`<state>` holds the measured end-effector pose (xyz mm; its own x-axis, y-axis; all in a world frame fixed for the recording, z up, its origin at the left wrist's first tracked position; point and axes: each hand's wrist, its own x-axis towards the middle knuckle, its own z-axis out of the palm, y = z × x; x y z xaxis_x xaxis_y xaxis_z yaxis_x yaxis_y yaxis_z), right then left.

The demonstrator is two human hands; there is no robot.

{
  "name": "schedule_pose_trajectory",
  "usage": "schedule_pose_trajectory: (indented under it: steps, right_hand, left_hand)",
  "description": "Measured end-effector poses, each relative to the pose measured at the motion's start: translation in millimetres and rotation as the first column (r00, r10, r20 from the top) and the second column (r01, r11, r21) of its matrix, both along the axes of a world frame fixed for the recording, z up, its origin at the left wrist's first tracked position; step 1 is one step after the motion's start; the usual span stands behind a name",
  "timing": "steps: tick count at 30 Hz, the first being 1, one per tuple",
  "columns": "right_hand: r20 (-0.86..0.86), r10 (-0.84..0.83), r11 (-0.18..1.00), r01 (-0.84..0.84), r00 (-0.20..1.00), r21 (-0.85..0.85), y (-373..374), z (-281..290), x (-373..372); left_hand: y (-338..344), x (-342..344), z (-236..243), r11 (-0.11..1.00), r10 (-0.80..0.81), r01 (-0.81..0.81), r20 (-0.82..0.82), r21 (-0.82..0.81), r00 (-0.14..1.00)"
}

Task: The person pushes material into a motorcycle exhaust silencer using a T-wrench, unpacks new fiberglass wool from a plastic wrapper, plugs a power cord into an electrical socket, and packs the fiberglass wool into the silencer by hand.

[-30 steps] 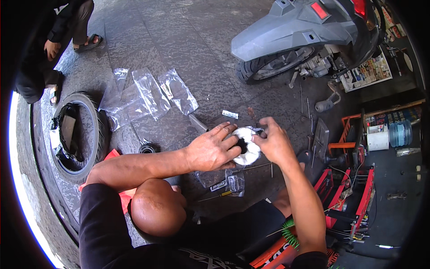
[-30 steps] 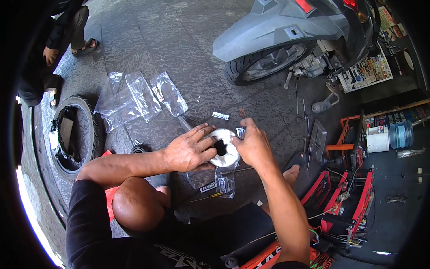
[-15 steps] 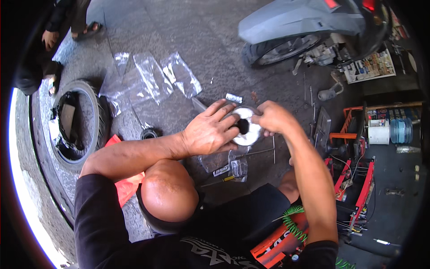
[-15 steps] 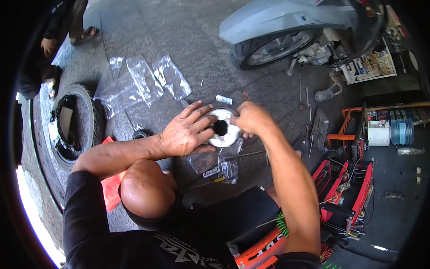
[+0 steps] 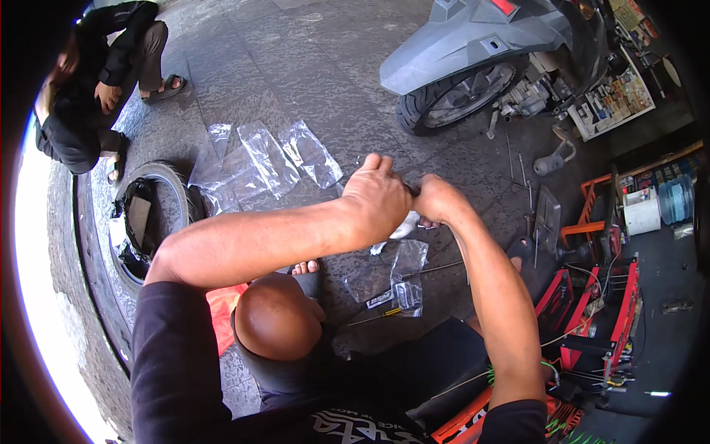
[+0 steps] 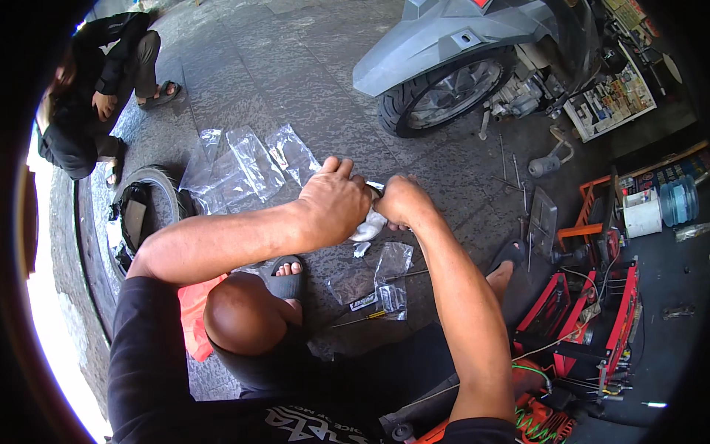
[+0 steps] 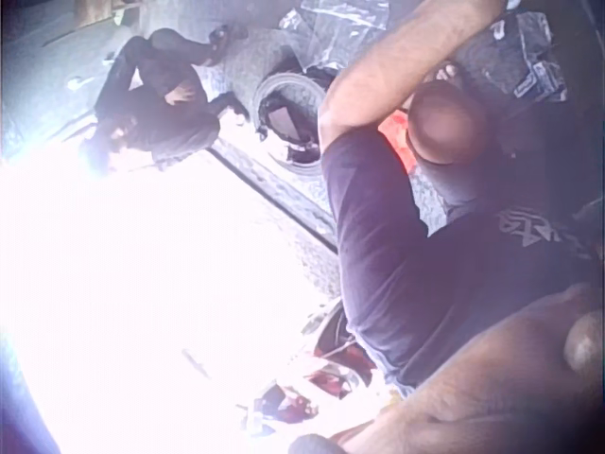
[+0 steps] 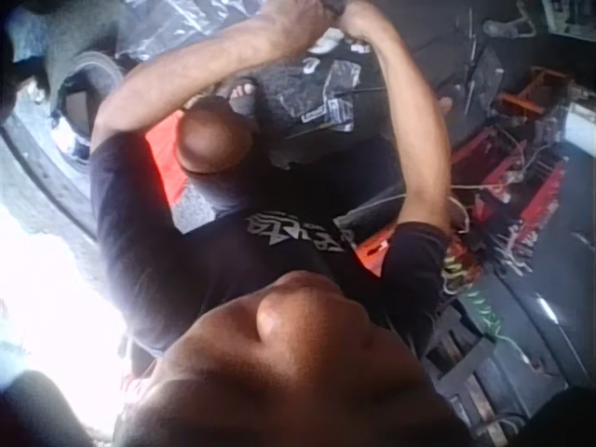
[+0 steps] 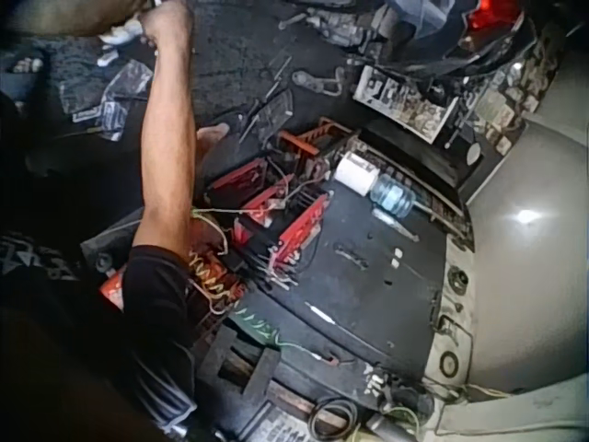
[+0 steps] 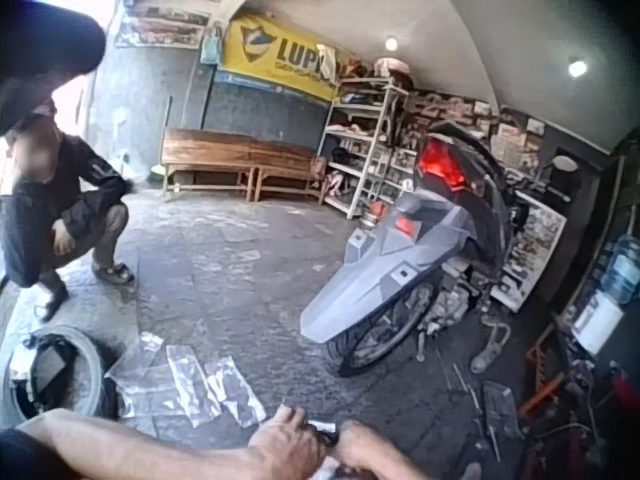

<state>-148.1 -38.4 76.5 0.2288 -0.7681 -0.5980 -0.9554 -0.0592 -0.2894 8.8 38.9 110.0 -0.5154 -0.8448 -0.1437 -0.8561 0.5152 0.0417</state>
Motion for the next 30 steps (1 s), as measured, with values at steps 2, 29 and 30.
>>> schedule_pose_trajectory:
  steps: [2, 29, 30]
  right_hand:
    - [0.022, 0.016, 1.0, -0.016, 1.0, 0.016, 0.5, -0.5, 4.9]
    - [0.354, -0.173, 0.985, 0.172, 0.919, 0.034, 27.3, -7.7, -5.4]
    - [0.355, -0.176, 0.984, 0.174, 0.918, 0.038, 28.9, -10.6, -8.1]
  left_hand:
    - [-6.4, -3.8, 1.7, 0.996, -0.078, 0.075, 0.07, 0.055, 0.994]
    - [-17.1, -15.2, 13.5, 0.973, 0.024, -0.038, 0.063, 0.228, 0.998]
    - [-15.1, -15.1, 11.2, 0.972, 0.021, -0.036, 0.065, 0.231, 0.998]
